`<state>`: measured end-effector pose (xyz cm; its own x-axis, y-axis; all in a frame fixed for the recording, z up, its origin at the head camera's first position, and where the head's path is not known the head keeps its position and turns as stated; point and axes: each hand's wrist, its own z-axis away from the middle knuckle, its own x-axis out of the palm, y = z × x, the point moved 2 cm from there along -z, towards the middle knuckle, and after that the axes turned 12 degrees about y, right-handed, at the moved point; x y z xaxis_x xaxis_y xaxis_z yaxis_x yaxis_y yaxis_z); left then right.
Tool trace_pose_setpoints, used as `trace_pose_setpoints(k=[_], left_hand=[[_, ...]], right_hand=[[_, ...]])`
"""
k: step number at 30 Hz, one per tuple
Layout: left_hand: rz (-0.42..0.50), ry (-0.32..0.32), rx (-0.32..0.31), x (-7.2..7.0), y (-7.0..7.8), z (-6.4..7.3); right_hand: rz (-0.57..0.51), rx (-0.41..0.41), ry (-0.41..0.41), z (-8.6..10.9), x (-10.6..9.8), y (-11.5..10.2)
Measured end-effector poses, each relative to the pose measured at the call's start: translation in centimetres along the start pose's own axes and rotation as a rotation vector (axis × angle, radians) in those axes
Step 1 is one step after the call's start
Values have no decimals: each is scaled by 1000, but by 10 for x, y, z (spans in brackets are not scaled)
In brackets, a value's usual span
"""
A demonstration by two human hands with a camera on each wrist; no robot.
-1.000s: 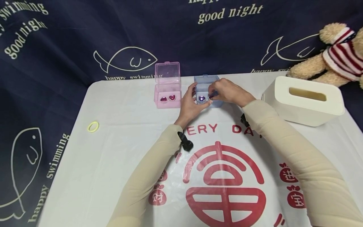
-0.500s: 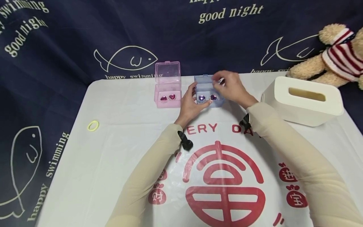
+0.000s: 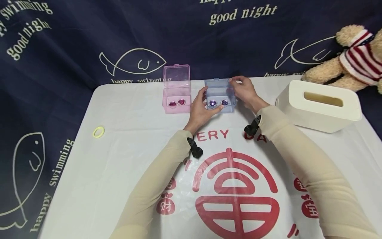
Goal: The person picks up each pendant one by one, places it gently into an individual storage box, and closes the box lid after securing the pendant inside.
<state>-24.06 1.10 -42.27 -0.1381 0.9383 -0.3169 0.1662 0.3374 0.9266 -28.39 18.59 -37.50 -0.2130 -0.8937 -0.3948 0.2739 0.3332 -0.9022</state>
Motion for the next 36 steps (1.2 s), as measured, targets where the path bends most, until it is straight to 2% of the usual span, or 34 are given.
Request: trace_pose_setpoints(k=[4, 7, 16, 22, 24, 31, 36], left_hand=[[9, -2, 5, 0, 0, 0], [12, -6, 7, -1, 0, 0], [42, -3, 3, -2, -1, 1], [42, 2, 1, -1, -2, 1], [35, 4, -8, -1, -1, 1], [-13, 5, -12, -2, -2, 2], [-17, -11, -16, -1, -4, 2]], right_hand=[[-109, 47, -23, 0, -2, 0], [-164, 48, -38, 1, -4, -2], [-142, 37, -87, 4, -7, -7], [-222, 14, -100, 8, -8, -9], [-222, -18, -84, 11, -7, -8], [-89, -285, -42, 20, -4, 6], [-7, -288, -62, 24, -3, 17]])
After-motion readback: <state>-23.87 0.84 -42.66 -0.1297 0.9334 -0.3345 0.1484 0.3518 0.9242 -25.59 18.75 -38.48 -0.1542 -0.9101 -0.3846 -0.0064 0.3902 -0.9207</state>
